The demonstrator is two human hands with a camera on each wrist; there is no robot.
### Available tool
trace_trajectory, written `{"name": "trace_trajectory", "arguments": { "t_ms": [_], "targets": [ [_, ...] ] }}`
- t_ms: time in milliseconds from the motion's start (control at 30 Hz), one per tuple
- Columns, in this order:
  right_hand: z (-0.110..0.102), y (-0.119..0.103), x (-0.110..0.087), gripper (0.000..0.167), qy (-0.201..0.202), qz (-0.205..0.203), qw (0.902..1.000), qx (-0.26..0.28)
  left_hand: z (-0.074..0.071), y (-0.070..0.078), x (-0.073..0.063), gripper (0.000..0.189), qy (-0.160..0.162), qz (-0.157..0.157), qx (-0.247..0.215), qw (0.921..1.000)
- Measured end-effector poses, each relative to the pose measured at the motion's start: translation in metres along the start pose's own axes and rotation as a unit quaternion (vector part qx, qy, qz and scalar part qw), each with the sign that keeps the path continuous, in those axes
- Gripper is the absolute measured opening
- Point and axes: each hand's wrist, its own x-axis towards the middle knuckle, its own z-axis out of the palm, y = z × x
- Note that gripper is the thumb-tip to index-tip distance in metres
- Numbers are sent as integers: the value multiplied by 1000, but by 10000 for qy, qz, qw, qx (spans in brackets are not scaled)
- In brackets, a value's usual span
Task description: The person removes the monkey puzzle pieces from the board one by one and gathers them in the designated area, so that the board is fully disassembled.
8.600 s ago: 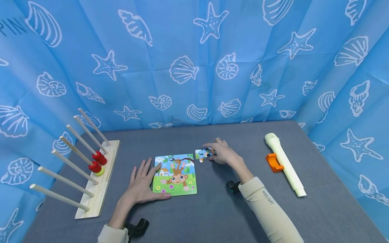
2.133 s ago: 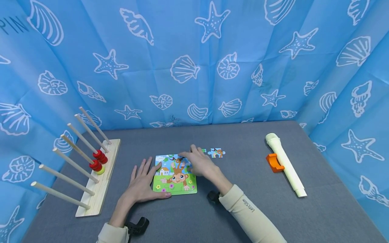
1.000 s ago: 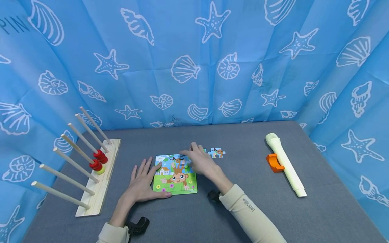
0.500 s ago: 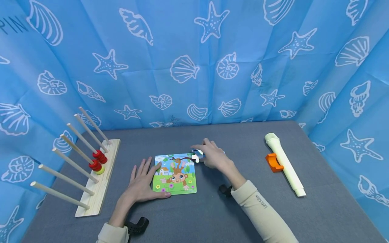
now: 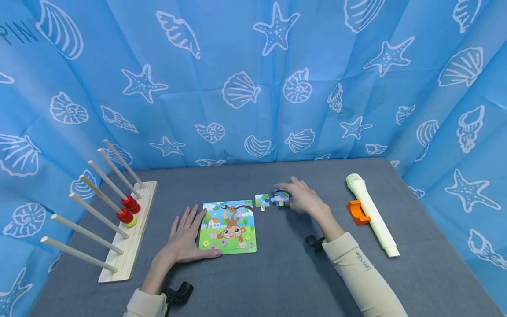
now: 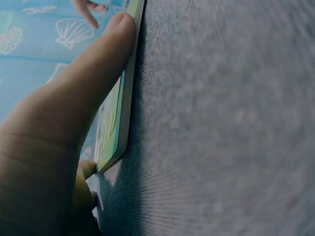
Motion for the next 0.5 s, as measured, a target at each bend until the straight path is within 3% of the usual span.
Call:
{"name": "trace_trajectory", "arguments": {
  "t_ms": [267, 500],
  "targets": [
    [-12, 27, -5, 59, -251, 259, 9993, -64, -13, 8, 1, 129, -190, -109, 392, 9990],
    [-18, 41, -7, 58, -481, 346, 9982, -128, -28, 19, 5, 127, -558, -227, 483, 9970]
  ]
}}
